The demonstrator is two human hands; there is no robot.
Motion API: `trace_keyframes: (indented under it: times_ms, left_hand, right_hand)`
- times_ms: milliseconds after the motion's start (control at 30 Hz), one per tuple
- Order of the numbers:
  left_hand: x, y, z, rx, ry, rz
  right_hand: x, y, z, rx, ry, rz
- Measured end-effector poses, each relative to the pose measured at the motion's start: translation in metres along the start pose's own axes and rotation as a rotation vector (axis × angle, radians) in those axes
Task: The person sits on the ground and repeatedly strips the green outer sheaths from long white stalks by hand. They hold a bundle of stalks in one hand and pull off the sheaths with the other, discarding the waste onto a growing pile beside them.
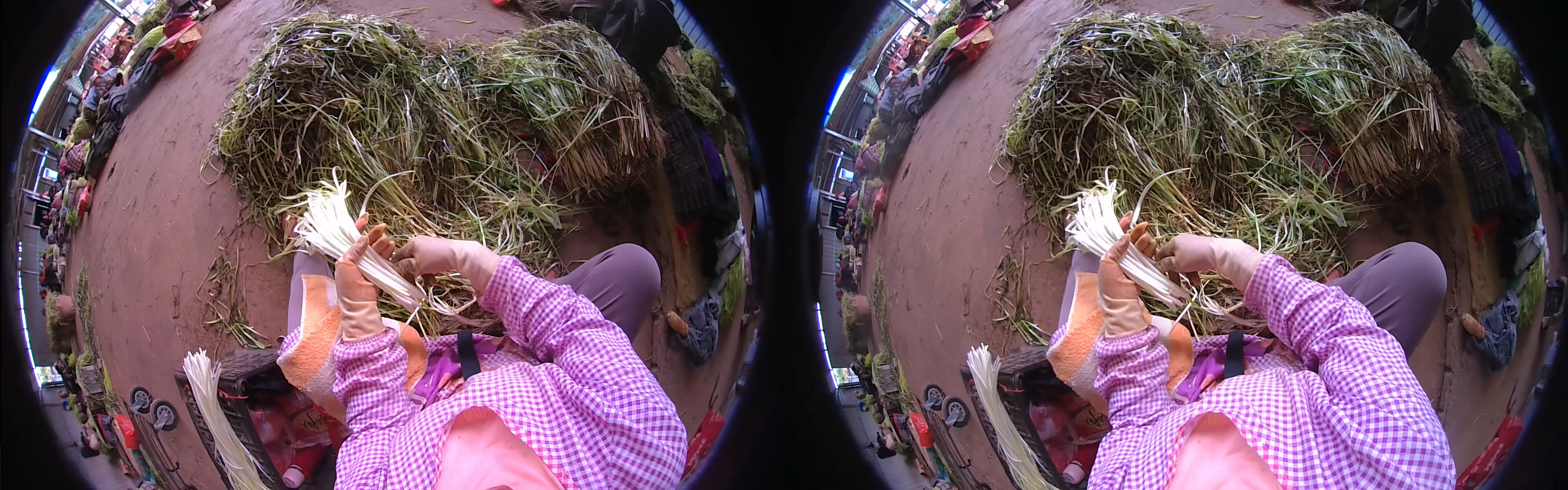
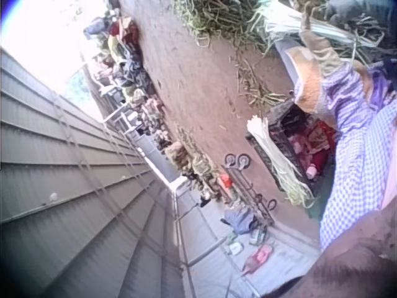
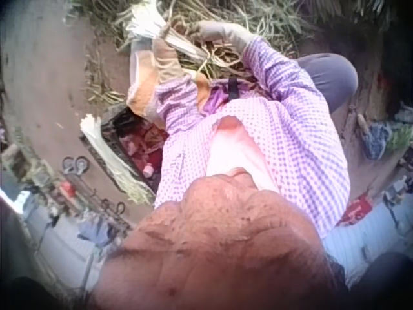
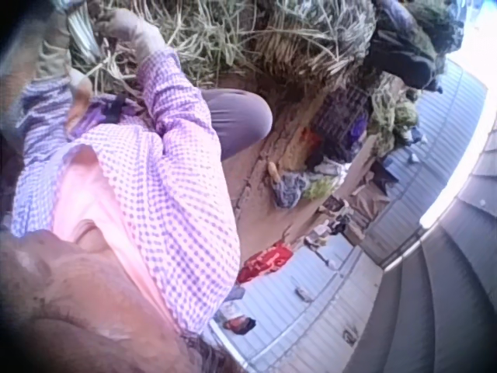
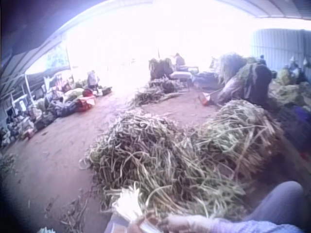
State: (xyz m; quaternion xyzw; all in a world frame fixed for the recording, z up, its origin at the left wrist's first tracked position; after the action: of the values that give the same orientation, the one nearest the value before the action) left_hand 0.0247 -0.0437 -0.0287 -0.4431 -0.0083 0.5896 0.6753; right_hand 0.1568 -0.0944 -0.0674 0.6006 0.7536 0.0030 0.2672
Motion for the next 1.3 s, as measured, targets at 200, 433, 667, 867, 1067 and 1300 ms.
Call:
trace_keyframes:
  times_ms: [200, 433, 667, 867, 1067, 1300]
  left_hand:
    - [0.004, 0.009, 0.064, -0.234, -0.415, 0.003]
    - [0.033, 0.024, -0.004, -0.291, 0.103, 0.330]
    - [0.022, 0.009, -0.002, 0.050, -0.015, 0.279]
    - [0.012, 0.011, -0.011, 0.256, -0.013, 0.314]
    - [-0.003, 0.017, -0.017, 0.314, -0.007, 0.202]
    - [-0.006, 0.016, -0.032, 0.563, 0.108, 0.074]
  right_hand:
    - [0.081, 0.068, 0.095, 0.304, -0.321, 0.783]
    - [0.122, 0.093, 0.090, -0.385, -0.392, 0.610]
    - [0.042, 0.093, 0.052, 0.223, -0.452, 0.364]
    - [-0.031, 0.033, 0.032, 0.631, -0.345, 0.160]
    - [-0.068, 0.006, 0.012, 0.487, -0.191, 0.305]
    - [-0.074, 0.004, 0.002, -0.252, 0.221, 0.512]
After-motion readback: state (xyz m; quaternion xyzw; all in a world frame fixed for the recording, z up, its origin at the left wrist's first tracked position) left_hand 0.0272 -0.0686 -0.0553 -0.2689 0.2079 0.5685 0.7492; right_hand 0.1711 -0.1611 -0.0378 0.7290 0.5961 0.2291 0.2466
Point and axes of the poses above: each hand's wrist, its own x-axis towards the middle knuckle, its own y-axis out of the back of the hand, z = x × y, the point moved 5 cm from there along x, towards the middle knuckle, and after that the axes turned 12 degrees about z, right-handed, at the moved point
